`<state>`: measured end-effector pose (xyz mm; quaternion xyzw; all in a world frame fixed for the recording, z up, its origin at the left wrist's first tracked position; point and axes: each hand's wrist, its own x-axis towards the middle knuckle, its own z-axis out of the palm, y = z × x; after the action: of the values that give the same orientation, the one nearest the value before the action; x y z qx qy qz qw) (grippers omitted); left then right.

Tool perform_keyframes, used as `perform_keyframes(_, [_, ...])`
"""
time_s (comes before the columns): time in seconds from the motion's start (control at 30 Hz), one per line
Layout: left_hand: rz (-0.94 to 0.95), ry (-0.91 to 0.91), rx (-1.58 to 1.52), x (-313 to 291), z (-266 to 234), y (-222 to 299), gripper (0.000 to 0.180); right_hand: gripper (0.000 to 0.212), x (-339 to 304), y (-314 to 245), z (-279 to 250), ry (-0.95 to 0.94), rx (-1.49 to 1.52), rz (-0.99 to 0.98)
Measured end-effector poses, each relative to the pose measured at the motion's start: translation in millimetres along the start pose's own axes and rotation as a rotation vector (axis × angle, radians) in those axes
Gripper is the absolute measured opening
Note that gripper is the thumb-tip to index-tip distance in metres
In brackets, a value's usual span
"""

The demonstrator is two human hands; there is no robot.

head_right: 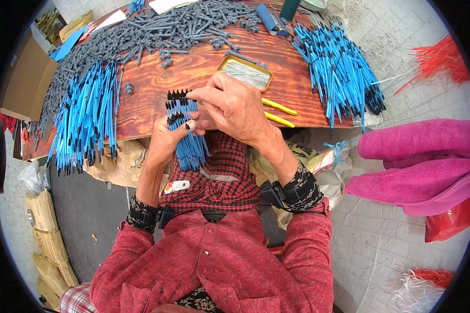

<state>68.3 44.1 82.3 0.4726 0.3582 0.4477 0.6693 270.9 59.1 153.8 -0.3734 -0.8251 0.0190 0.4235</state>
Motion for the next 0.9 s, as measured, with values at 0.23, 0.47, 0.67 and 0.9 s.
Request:
perform_keyframes(0.23, [-0.017,0.023,0.036,0,-1,0,0.025,0.022,1,-4,-2,0.007,-0.112,-0.082])
perform_keyframes(0.47, [-0.012,0.002,0.027,-1,1,3,0.024,0.015,-4,-3,4,0.012,0.104,0.088])
perform_keyframes(0.67, [-0.009,0.01,0.058,0,2,0,0.025,0.011,-2,-7,3,0.043,-0.006,-0.006])
perform_keyframes(0.9, [-0.011,0.007,0.053,1,2,-2,0.026,0.019,-7,-3,15,0.057,0.156,0.083])
